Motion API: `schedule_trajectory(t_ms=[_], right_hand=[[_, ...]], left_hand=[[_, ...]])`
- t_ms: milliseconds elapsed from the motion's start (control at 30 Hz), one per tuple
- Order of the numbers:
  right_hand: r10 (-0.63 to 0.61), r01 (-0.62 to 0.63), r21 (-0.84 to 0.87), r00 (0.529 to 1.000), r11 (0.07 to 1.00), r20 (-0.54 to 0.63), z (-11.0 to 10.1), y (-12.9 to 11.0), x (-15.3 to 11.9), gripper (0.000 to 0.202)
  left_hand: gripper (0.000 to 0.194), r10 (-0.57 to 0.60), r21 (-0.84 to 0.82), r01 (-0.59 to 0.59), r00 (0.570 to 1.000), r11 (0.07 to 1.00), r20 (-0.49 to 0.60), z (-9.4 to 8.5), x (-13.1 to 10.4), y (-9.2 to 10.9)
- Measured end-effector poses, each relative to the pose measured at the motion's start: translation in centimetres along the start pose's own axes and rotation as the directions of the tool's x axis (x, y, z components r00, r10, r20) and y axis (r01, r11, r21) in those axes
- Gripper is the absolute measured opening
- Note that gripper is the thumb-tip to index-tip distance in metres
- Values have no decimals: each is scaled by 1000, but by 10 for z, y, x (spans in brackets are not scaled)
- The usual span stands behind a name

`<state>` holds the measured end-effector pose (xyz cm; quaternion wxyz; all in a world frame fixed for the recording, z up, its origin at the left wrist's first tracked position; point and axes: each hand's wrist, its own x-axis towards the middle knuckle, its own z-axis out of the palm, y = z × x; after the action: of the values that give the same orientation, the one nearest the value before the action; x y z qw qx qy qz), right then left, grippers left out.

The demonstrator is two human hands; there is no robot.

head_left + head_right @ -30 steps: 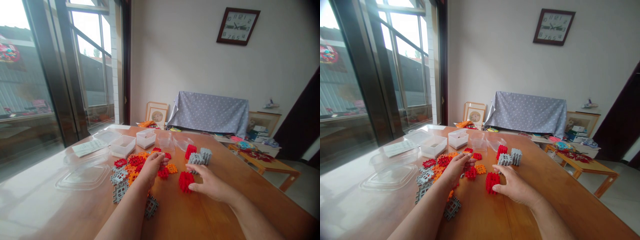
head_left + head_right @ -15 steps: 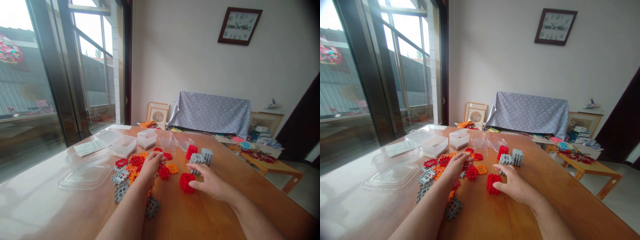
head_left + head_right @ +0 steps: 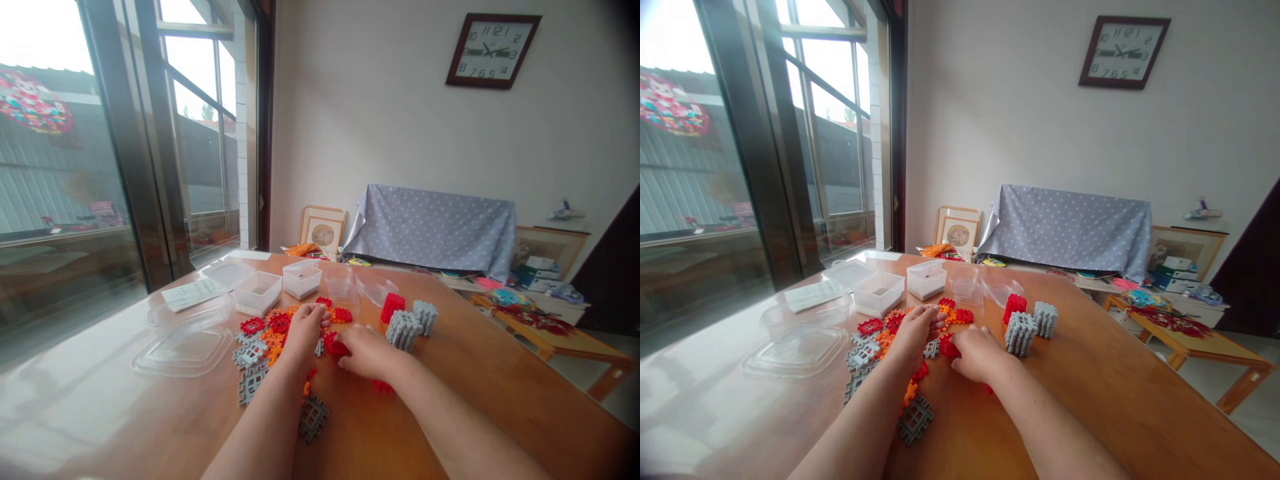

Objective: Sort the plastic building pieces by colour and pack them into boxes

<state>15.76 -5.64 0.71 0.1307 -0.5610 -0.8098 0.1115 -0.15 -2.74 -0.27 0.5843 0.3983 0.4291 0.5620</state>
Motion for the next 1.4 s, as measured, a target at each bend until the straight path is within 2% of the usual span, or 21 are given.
schedule_trajectory(t_ms=[67,233,300,367,433,467,500,567,633,700,767,833,933,1033,1200,1400], right_hand=[[23,-22,17,1000,1000,-21,4,2,4,4],[91,-77,141,991,987,-97,2,10,5,26],[138,-102,280,984,955,-112,0,12,2,39],[218,-137,533,971,835,-92,-2,12,-4,45],[286,-150,753,957,641,-52,-4,11,-12,47],[299,-147,809,954,569,-37,-4,11,-15,47],[297,-141,827,954,545,-32,-4,11,-18,47],[272,-121,813,961,570,-47,-6,12,-24,48],[249,-69,741,959,668,-135,-9,14,-28,50],[194,5,586,942,810,-275,-15,17,-32,59],[71,72,369,930,927,-361,-22,17,-36,67],[-58,129,185,936,974,-348,-29,16,-39,67],[-148,177,79,948,981,-281,-36,15,-46,56],[-102,132,104,963,986,-249,-39,24,-55,50],[100,-52,224,973,973,-209,-38,58,-75,57],[178,-132,321,977,938,-120,-26,79,-91,66]], left_hand=[[36,7,-11,-7,1000,1000,-2,0,0,0],[30,108,59,-104,991,993,-77,-1,3,-1],[30,124,82,-117,989,990,-77,0,2,-1],[32,94,73,-93,996,993,-10,2,-1,-1],[34,44,46,-49,995,998,93,4,-4,-1],[34,25,28,-29,989,999,146,5,-5,-2],[34,14,11,-17,981,1000,193,6,-5,-3],[32,15,-11,-13,966,1000,260,7,-5,-5],[29,23,-16,-19,957,1000,289,7,-4,-7],[29,14,-11,-11,955,1000,297,7,-4,-8],[31,-8,-7,10,948,1000,317,8,-4,-10],[32,-32,-12,38,934,999,357,9,-4,-11],[34,-65,-29,86,903,996,425,11,-7,-11],[36,-87,-36,113,903,993,421,12,-10,-9],[35,-75,18,73,950,997,304,12,-13,-7],[35,-41,100,12,957,995,287,12,-12,-11]])
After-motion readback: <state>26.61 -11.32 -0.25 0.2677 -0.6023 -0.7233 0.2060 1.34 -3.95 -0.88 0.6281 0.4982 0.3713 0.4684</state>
